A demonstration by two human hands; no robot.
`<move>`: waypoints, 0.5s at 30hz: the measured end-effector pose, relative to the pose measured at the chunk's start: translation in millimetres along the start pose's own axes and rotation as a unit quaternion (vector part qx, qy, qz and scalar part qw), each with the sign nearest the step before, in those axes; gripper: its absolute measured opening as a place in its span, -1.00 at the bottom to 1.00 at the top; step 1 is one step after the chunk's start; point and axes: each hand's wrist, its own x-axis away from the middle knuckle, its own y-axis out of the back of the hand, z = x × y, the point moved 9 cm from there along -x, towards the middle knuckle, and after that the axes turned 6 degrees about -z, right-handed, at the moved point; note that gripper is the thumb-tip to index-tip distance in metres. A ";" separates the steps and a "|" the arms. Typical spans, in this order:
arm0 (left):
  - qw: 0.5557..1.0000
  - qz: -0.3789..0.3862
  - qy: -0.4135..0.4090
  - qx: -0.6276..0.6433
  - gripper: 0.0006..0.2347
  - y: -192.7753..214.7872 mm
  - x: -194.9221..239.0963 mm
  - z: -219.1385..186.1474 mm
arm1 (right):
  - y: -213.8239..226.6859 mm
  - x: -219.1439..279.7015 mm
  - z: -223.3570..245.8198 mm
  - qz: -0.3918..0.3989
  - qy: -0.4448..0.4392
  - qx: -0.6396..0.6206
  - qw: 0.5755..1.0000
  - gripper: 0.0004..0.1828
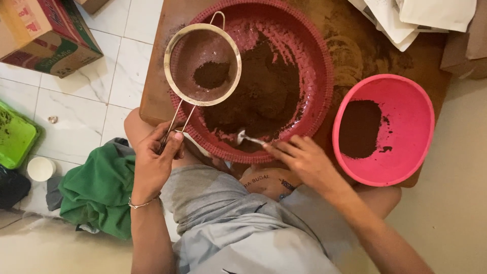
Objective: The person scoops a dark brown powder from a red tray using a spoon and pours it into a sieve held over a pink bowl. They shake the sieve to sift the powder into the bowl, repeating the process multiple times.
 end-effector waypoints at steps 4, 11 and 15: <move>1.000 0.001 0.009 -0.001 -0.73 -4.9 -0.2 0.5 | 41.5 -4.1 -4.5 -0.086 0.001 -0.040 0.995 -0.70; 1.000 -0.007 0.018 0.001 -0.73 -6.7 0.7 -3.8 | 74.1 19.2 -16.2 -0.084 -0.115 -0.088 0.986 -0.67; 1.000 0.003 0.023 -0.014 -0.73 -9.2 -0.5 -0.6 | 68.3 31.9 -30.1 0.024 -0.241 -0.026 0.970 -0.73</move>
